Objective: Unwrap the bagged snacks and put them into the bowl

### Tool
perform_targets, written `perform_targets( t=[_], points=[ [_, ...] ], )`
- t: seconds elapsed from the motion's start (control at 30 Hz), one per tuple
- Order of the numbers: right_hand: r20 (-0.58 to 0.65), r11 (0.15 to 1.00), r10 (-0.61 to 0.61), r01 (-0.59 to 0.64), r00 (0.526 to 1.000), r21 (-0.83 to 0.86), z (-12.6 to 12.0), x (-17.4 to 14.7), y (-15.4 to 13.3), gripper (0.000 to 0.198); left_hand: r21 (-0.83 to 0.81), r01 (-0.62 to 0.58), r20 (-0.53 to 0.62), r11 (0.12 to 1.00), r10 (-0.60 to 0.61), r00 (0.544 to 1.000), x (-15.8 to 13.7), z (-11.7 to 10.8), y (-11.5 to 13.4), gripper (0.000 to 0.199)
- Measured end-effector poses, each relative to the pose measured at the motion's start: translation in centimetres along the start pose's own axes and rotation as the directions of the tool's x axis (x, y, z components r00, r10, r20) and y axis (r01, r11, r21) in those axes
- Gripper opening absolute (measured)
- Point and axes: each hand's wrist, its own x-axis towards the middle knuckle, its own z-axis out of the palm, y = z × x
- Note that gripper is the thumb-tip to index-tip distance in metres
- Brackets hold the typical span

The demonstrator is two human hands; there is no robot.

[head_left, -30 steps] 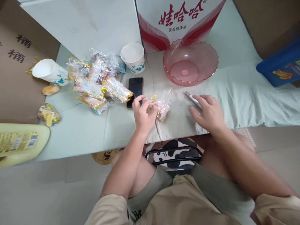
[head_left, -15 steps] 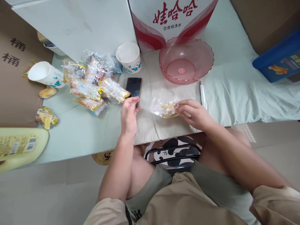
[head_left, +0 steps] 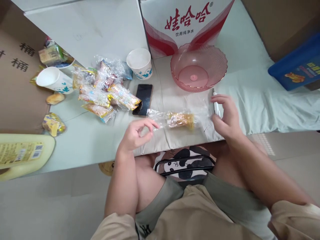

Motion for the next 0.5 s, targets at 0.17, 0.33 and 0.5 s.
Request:
perform_targets(
  t=[0.17,0.33,0.5],
  points=[
    [0.367,0.910,-0.413,0.389,0.834,0.140,1.0,-0.6,-1.9,0.038,-0.067,0.291,0.501,0.954,-0.220,0.837,-0.3,0.4,0.4,0.038],
    [0.509,0.904,-0.336,0.424,0.792,-0.063,1.4,-1.5,-1.9,0.032,0.361,0.069,0.048,0.930,-0.093,0.995,0.7,3.1,-1.2,0.054],
    [0.446,0.911,-0.171,0.314,0.878,-0.267,2.1,-2.1,-1.7,0.030,0.301,0.123,0.020,0.946,-0.135,0.991,2.0,4.9,-2.0,0.009]
  ],
)
